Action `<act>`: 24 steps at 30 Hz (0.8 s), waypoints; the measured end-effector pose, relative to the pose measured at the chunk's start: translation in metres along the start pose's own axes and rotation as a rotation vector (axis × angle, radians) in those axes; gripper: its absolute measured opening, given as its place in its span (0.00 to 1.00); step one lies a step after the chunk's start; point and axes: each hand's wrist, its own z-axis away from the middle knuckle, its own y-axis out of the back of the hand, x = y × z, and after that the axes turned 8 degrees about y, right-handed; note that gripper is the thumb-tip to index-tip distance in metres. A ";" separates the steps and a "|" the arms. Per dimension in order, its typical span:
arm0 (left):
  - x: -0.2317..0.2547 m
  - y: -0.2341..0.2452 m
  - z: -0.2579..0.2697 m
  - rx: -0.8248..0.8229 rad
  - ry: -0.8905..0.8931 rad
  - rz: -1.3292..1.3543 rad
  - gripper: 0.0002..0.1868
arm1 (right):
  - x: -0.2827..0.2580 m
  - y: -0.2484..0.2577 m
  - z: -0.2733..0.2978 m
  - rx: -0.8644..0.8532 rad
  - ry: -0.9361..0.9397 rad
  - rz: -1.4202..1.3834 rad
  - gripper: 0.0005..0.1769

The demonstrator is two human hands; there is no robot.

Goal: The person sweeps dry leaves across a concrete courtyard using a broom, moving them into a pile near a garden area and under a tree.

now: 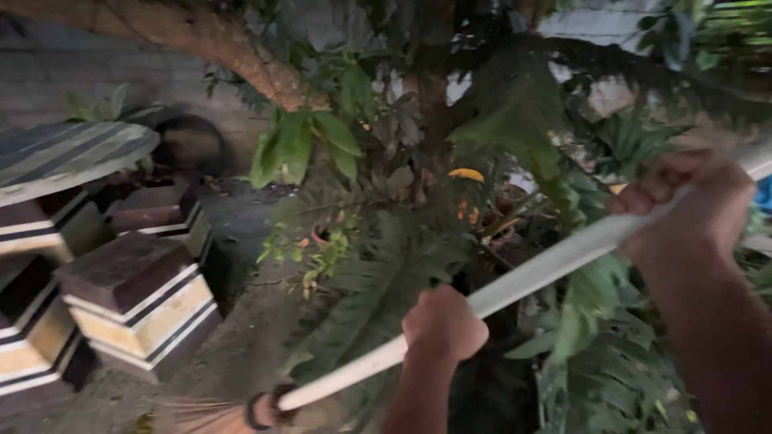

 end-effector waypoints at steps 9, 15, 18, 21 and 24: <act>0.024 0.024 -0.001 0.250 -0.069 0.021 0.18 | -0.010 0.014 -0.040 -0.064 0.098 -0.091 0.10; -0.025 0.016 -0.033 0.239 -0.084 0.161 0.18 | 0.029 -0.021 0.030 -0.141 0.059 -0.256 0.10; -0.038 -0.002 -0.028 0.295 0.017 0.205 0.20 | 0.039 -0.049 0.028 -0.257 0.086 0.019 0.08; -0.031 0.002 -0.015 0.269 0.037 0.105 0.25 | 0.040 -0.052 0.005 -0.139 -0.063 -0.054 0.08; -0.002 0.020 0.001 0.246 0.014 0.105 0.22 | 0.030 -0.037 -0.010 -0.118 0.016 -0.069 0.09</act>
